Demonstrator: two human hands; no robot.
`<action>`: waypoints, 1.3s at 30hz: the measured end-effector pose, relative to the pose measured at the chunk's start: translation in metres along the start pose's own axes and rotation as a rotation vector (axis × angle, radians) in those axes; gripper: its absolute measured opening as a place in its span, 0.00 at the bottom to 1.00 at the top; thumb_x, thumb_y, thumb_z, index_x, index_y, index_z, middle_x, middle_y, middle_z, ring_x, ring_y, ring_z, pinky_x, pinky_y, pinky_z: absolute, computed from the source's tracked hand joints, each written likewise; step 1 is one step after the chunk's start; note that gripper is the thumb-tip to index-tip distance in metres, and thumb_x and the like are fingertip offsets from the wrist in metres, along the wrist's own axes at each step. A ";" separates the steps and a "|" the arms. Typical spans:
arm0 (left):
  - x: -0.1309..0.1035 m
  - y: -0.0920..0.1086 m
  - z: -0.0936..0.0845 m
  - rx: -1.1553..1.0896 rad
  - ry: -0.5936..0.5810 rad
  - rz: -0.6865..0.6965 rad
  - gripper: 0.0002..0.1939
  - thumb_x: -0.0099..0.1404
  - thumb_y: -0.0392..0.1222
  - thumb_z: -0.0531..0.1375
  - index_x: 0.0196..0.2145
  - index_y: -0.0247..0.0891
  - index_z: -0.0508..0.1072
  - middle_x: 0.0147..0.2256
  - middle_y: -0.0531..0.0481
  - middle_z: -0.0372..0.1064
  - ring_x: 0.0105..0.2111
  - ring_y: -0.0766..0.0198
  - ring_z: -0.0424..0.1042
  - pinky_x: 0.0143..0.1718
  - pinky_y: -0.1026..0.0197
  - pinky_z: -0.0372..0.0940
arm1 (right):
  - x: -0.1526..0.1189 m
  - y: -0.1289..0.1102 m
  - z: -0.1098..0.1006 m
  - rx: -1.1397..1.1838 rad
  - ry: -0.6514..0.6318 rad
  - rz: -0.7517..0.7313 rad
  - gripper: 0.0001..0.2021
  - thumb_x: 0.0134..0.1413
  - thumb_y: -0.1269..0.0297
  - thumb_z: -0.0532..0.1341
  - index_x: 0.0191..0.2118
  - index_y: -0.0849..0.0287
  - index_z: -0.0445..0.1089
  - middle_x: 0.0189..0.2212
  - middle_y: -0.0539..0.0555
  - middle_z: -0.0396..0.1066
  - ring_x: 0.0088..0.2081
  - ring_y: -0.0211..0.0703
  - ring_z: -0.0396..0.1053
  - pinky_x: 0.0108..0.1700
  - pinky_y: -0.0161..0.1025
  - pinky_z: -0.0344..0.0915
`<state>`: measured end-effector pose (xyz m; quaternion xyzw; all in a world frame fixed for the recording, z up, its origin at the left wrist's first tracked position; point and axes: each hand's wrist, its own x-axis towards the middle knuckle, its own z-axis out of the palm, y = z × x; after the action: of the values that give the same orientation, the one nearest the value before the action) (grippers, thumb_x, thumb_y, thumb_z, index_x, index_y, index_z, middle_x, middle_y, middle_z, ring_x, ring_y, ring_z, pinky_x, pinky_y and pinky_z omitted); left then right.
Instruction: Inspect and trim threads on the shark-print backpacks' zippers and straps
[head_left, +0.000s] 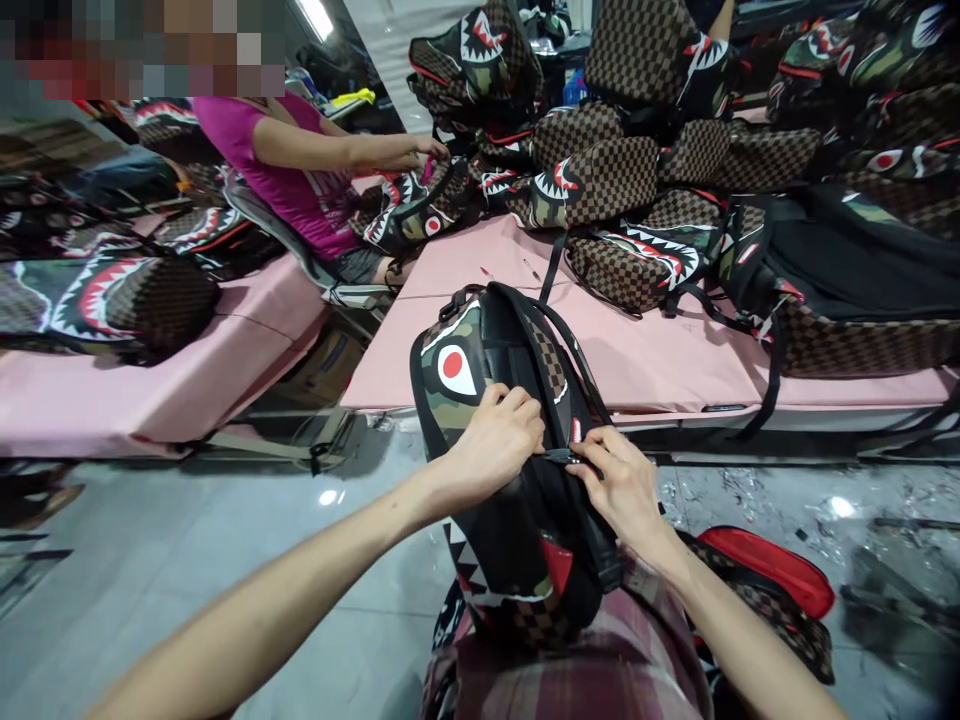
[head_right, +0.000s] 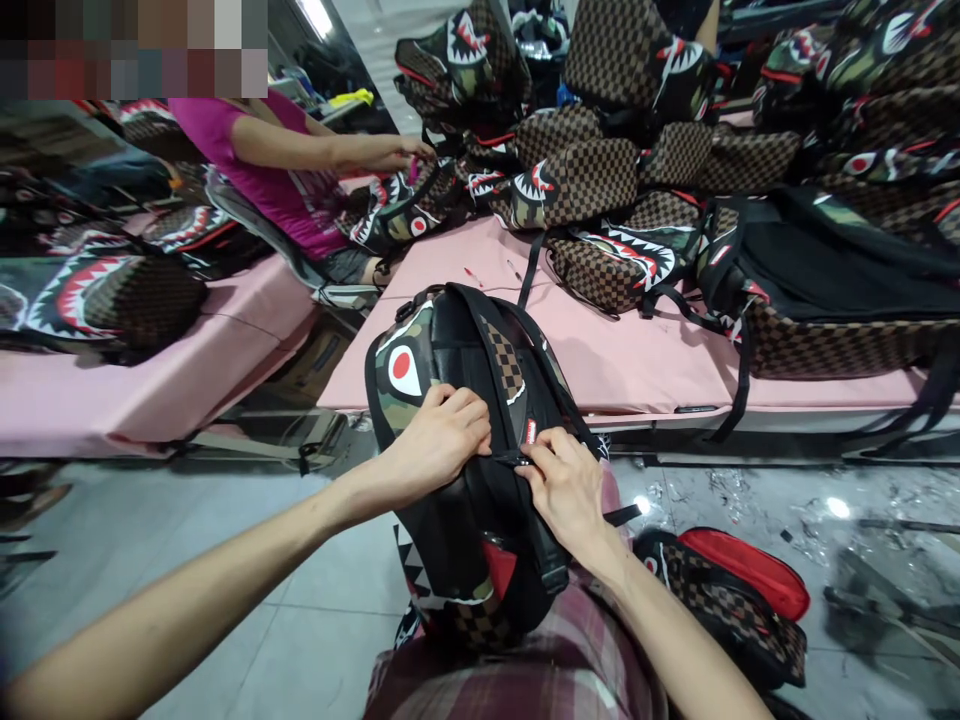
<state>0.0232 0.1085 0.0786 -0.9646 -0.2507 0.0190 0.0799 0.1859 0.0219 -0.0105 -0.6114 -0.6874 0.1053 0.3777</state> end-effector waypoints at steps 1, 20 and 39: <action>0.001 0.000 0.000 -0.012 -0.002 -0.008 0.10 0.64 0.36 0.53 0.27 0.33 0.70 0.30 0.46 0.65 0.35 0.57 0.60 0.38 0.53 0.51 | 0.002 -0.001 0.000 -0.002 -0.006 -0.003 0.08 0.53 0.65 0.61 0.39 0.54 0.73 0.35 0.52 0.69 0.35 0.41 0.67 0.36 0.37 0.62; 0.000 0.001 0.000 -0.107 -0.017 -0.059 0.11 0.64 0.34 0.50 0.27 0.34 0.69 0.31 0.46 0.66 0.36 0.59 0.60 0.42 0.52 0.50 | 0.008 0.003 -0.003 0.147 -0.052 0.012 0.07 0.53 0.67 0.61 0.39 0.55 0.73 0.34 0.52 0.69 0.36 0.40 0.67 0.38 0.36 0.64; -0.004 -0.007 -0.001 -0.210 -0.040 -0.045 0.08 0.61 0.43 0.58 0.31 0.36 0.73 0.36 0.47 0.69 0.45 0.56 0.62 0.45 0.52 0.50 | 0.011 0.001 -0.002 0.083 -0.093 -0.024 0.09 0.54 0.64 0.60 0.41 0.53 0.73 0.36 0.52 0.69 0.36 0.41 0.67 0.37 0.36 0.63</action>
<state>0.0162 0.1125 0.0811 -0.9612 -0.2744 0.0100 -0.0261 0.1881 0.0315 -0.0055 -0.5812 -0.7065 0.1574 0.3718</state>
